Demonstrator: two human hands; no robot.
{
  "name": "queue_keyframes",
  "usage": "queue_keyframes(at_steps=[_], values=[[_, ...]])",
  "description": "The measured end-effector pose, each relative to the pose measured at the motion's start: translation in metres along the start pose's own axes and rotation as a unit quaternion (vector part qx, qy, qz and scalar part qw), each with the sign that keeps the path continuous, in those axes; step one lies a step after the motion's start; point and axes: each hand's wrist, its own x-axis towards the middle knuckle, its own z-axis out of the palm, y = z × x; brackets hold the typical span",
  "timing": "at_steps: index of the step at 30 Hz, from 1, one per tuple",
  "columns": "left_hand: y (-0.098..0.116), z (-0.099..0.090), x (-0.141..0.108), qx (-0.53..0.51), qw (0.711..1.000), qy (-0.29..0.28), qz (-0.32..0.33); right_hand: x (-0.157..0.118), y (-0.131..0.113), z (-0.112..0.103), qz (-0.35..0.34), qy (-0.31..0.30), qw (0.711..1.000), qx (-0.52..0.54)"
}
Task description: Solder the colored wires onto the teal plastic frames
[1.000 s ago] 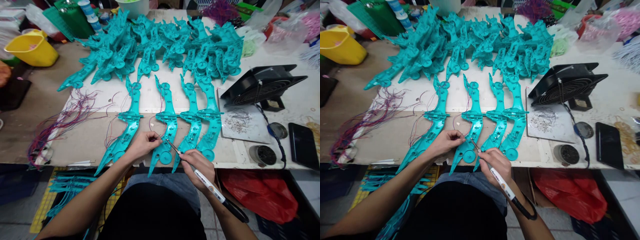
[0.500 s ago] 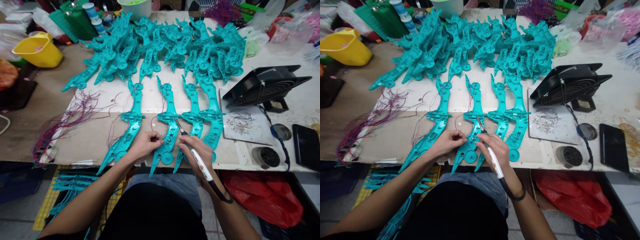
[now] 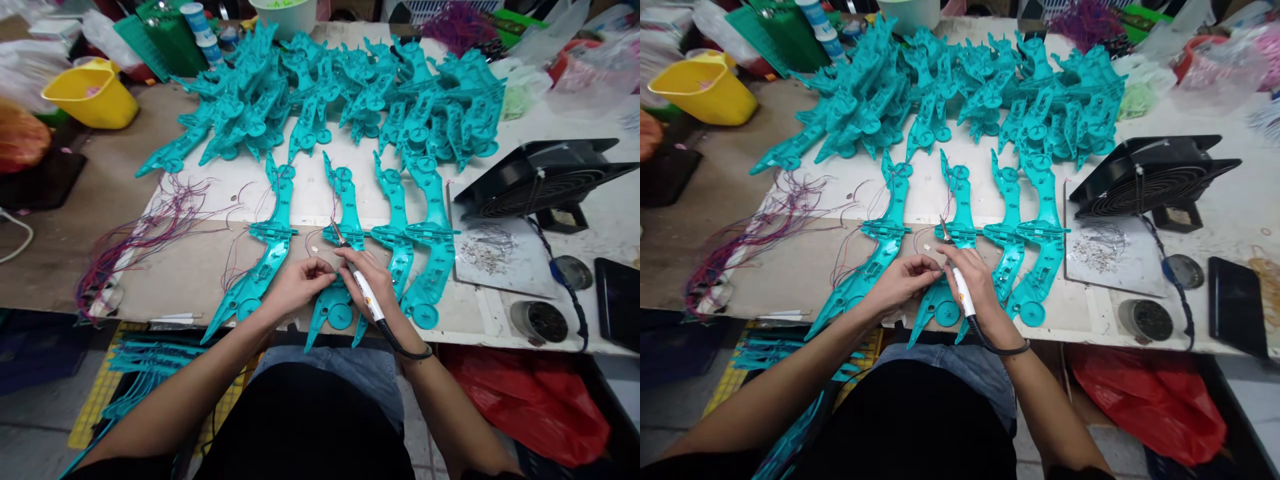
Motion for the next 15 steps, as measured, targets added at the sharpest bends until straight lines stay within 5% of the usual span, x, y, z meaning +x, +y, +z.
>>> queue_keyframes(at_steps=[6, 10, 15], values=[[0.001, 0.007, 0.003, -0.029, 0.999, 0.030, -0.014, -0.010, -0.003, -0.018, 0.016, 0.055, 0.998, -0.022], [0.001, 0.011, 0.011, 0.058, 0.997, 0.031, 0.050, -0.034, -0.010, -0.039, 0.039, 0.144, 0.988, -0.030], [-0.001, 0.014, 0.017, 0.201, 0.972, 0.031, 0.120, -0.063, -0.016, -0.048, 0.029, 0.151, 0.988, 0.011]])
